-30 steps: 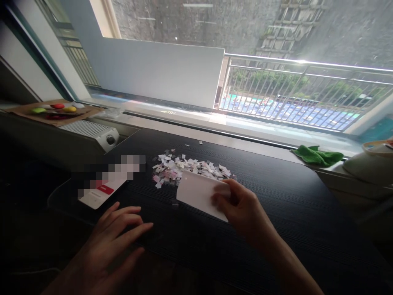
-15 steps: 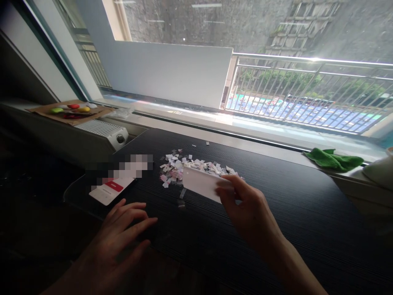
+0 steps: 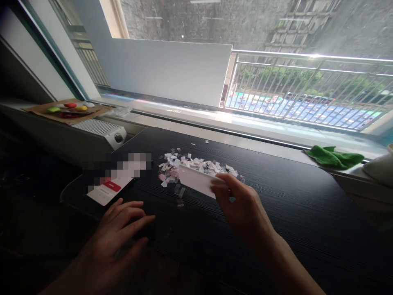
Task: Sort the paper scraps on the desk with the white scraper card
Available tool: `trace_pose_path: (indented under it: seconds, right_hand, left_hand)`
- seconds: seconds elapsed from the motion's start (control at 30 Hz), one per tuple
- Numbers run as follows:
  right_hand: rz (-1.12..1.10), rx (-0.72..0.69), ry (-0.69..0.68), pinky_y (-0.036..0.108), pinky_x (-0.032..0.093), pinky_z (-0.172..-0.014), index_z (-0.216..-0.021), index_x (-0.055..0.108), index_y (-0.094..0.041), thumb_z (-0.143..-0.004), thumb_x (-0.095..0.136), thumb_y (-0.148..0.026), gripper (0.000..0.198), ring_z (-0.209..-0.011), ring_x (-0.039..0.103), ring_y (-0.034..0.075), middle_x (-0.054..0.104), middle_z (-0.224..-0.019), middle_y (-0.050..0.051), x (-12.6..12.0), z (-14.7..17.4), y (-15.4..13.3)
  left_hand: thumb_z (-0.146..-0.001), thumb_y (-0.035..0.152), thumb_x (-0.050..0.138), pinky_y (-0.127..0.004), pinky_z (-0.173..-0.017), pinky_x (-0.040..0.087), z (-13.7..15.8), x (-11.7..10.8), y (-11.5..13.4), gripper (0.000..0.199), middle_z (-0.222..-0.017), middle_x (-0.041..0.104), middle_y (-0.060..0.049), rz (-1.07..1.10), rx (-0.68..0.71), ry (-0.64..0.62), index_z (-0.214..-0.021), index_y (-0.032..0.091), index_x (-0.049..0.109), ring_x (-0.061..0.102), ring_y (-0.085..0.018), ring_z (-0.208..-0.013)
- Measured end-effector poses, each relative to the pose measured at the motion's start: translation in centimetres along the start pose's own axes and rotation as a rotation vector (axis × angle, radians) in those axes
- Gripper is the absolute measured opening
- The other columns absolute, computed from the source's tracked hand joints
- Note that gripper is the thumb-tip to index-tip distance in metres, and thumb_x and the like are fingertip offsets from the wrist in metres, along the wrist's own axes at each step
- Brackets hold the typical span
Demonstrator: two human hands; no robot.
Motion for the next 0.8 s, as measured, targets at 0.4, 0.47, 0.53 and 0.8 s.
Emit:
trace_pose_path:
  seconds: [0.4, 0.47, 0.53, 0.8]
  right_hand:
    - [-0.083, 0.181, -0.055, 0.028, 0.055, -0.055, -0.089, 0.067, -0.022, -0.077, 0.067, -0.043, 0.024, -0.065, 0.068, 0.020, 0.072, -0.076, 0.004, -1.5, 1.9, 0.2]
    - [-0.089, 0.221, -0.087, 0.028, 0.055, -0.054, -0.087, 0.067, -0.022, -0.074, 0.069, -0.043, 0.025, -0.063, 0.066, 0.020, 0.071, -0.073, 0.004, -2.0, 2.2, 0.1]
    - [-0.116, 0.277, -0.056, 0.029, 0.055, -0.055, -0.088, 0.067, -0.022, -0.072, 0.071, -0.045, 0.029, -0.064, 0.066, 0.020, 0.070, -0.074, 0.004, -2.4, 2.1, 0.1]
    - [-0.312, 0.378, -0.039, 0.031, 0.056, -0.059, -0.088, 0.063, -0.018, -0.072, 0.069, -0.039, 0.026, -0.068, 0.066, 0.020, 0.068, -0.075, 0.003, -0.3, -1.4, 2.2]
  left_hand:
    - [-0.086, 0.018, 0.055, -0.051, -0.110, 0.032, -0.2, -0.5, 0.2, 0.033, -0.110, 0.062, -0.004, 0.021, -0.024, -0.001, -0.119, 0.023, 0.058, 0.054, -0.024, -0.116]
    - [-0.087, 0.017, 0.055, -0.051, -0.110, 0.032, -0.3, -0.6, 0.4, 0.032, -0.110, 0.062, -0.005, 0.027, -0.029, 0.000, -0.118, 0.023, 0.059, 0.054, -0.024, -0.116]
    - [-0.087, 0.016, 0.054, -0.051, -0.110, 0.032, -0.4, -0.6, 0.5, 0.032, -0.109, 0.063, -0.005, 0.031, -0.034, 0.007, -0.118, 0.023, 0.060, 0.055, -0.024, -0.115]
    - [-0.086, 0.019, 0.055, -0.051, -0.109, 0.035, -0.1, -0.2, 0.4, 0.034, -0.109, 0.062, -0.004, 0.020, -0.042, 0.003, -0.119, 0.024, 0.061, 0.056, -0.025, -0.116]
Point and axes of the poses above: each hand's wrist, its own z-axis away from the middle knuckle, its own x-axis out of the palm, y = z × x, the point moved 2 cm from there along -z, towards the middle knuckle
